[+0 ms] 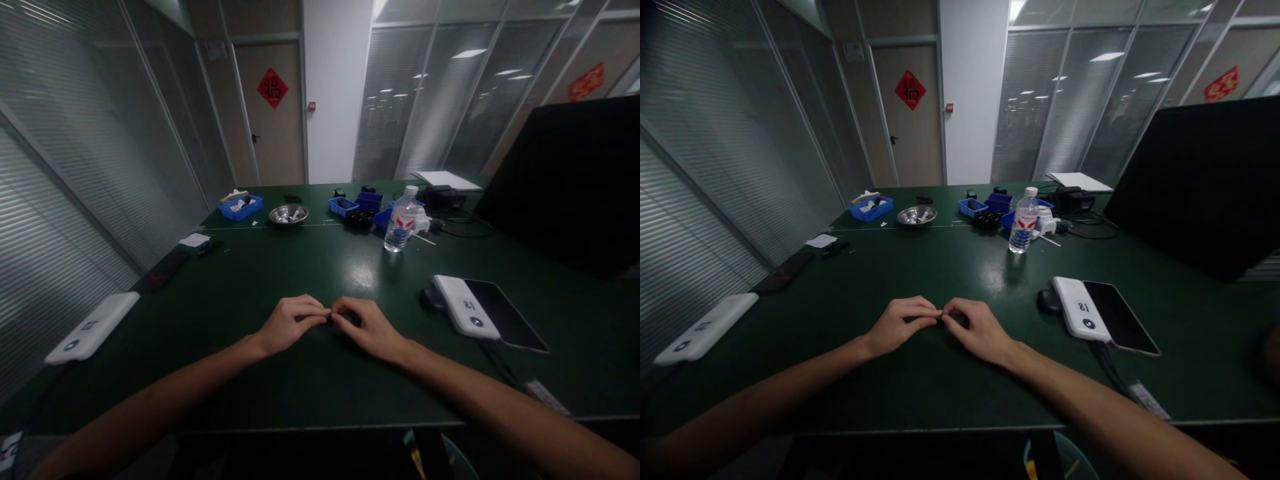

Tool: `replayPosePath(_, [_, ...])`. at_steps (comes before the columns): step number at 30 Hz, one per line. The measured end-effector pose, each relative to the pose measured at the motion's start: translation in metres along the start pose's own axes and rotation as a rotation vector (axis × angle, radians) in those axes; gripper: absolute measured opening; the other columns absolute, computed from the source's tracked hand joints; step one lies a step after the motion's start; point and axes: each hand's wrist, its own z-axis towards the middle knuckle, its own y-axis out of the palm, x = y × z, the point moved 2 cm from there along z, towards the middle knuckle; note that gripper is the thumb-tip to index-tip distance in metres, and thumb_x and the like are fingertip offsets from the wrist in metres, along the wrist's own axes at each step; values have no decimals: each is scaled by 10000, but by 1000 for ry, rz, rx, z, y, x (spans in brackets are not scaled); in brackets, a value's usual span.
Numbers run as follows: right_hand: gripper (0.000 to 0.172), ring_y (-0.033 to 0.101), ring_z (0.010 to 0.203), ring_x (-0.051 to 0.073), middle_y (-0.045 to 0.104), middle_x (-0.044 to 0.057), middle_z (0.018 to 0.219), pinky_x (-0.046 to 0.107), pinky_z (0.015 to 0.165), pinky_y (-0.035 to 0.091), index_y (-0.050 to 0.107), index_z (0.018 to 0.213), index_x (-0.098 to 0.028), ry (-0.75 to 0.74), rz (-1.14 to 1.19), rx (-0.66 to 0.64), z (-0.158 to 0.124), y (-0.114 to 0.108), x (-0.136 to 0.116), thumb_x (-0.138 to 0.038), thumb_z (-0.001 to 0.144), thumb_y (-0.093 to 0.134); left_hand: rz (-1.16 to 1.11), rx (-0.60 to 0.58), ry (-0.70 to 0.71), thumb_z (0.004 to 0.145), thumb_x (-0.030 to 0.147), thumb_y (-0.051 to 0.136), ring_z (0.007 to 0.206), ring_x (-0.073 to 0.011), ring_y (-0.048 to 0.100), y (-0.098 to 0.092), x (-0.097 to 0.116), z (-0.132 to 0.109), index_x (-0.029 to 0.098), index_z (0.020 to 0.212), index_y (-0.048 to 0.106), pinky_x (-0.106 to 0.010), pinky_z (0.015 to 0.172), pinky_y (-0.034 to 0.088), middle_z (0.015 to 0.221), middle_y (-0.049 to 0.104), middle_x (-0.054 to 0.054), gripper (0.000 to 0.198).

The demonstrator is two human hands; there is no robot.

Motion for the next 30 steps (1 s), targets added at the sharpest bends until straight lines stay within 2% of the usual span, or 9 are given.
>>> replayPosePath(6, [140,588,720,136,658,3,836,249,649,403,644,974,-185,-24,-27,-8,0,1,-3,-297,1000,565,17,-28,31,954,220,654,1005,-180,677,3,2,0,217,1157,766,-335,910,548,1080,736,-69,232])
replayPosePath(15, [173,607,746,150,681,11,872,257,654,416,657,987,-192,16,-35,-21,1,1,5,-335,1007,560,32,-53,-27,955,250,654,998,-181,672,3,-7,0,241,1186,757,-329,906,534,1085,730,-64,253])
replayPosePath(22, [191,598,715,147,678,7,838,258,650,416,660,960,-188,62,-65,24,4,-4,8,-334,1008,547,93,-155,-128,961,269,645,984,-179,624,3,-9,0,312,1383,622,-327,878,505,1128,681,-50,425])
replayPosePath(26, [156,598,710,148,683,11,850,260,656,418,666,984,-193,83,-164,13,5,-7,11,-311,995,565,187,-224,-101,982,294,612,1055,-205,567,4,-7,1,340,1490,499,-356,923,473,1109,652,-50,522])
replayPosePath(30, [135,622,766,160,690,36,940,266,686,423,665,1021,-202,84,-320,-42,4,-7,11,-297,987,575,309,-264,-57,1012,330,546,1047,-216,546,5,-2,1,313,1500,489,-353,907,467,1139,615,-72,492])
